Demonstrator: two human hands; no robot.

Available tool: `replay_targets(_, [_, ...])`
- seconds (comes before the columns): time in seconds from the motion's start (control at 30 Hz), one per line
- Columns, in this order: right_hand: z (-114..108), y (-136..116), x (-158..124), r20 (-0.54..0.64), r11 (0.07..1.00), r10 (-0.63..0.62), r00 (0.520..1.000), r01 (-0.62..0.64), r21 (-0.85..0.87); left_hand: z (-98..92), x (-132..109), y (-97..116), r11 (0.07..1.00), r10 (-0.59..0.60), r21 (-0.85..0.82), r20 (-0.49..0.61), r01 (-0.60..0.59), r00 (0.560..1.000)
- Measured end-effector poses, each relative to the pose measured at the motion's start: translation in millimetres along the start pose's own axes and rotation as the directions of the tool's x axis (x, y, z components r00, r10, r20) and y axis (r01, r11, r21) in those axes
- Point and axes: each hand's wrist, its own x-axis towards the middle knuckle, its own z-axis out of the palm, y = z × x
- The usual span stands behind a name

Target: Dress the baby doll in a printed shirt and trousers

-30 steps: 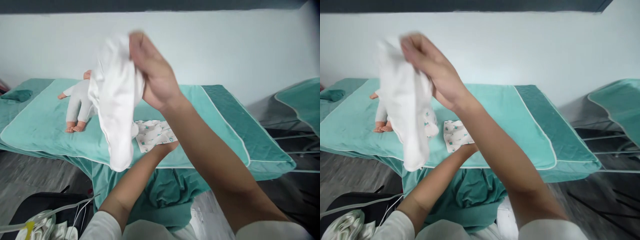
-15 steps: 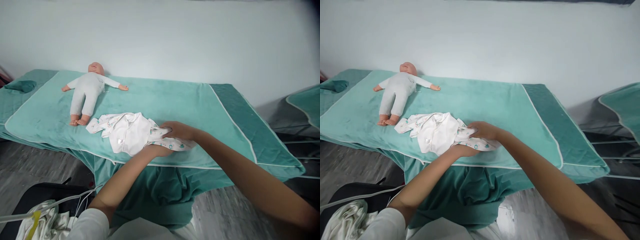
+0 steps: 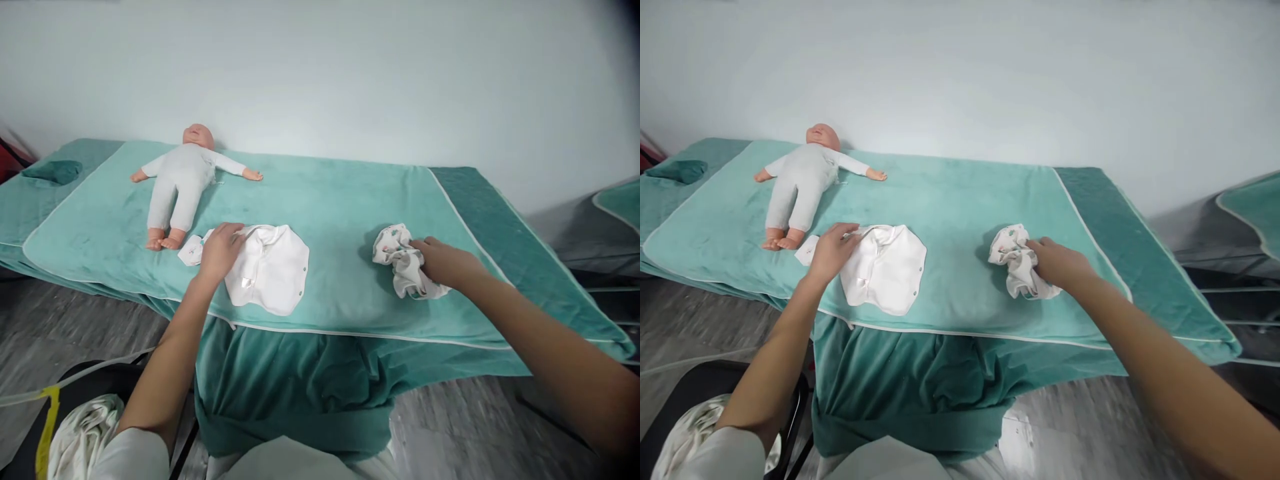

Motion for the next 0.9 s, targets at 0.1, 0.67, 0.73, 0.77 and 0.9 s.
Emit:
replay_targets(0.1, [-1.6,-12.3,-0.4,0.078,0.997,-0.012,0.997,0.018,-0.076,7.0,10.1,-19.4,0.962,-0.079,0.269,0.128,0.042,0.989])
replay_targets(0.67, [-12.3,-61.4,-25.2,-0.001,0.924,-0.196,0.981,0.184,-0.336,-58.9,44.2,69.6,0.974,0.072,-0.168,-0.412,-0.153,0.908])
replay_targets(0.73, [-17.8,-59.1,-28.3,0.025,0.938,-0.150,0.988,0.150,-0.314,-68.7,44.6,82.5,0.971,0.122,-0.134,-0.427,-0.197,0.896])
replay_targets(0.77, [-21.9,-62.4,-29.1,0.041,0.943,-0.127,0.991,0.133,-0.304,-73.1,44.7,88.9,0.971,0.146,-0.110,-0.428,-0.212,0.892])
replay_targets(0.9, [-51.4,-116.0,-32.6,0.014,0.973,-0.232,0.973,0.232,0.007,-86.9,45.5,119.8,0.963,0.232,-0.031,-0.404,-0.267,0.885])
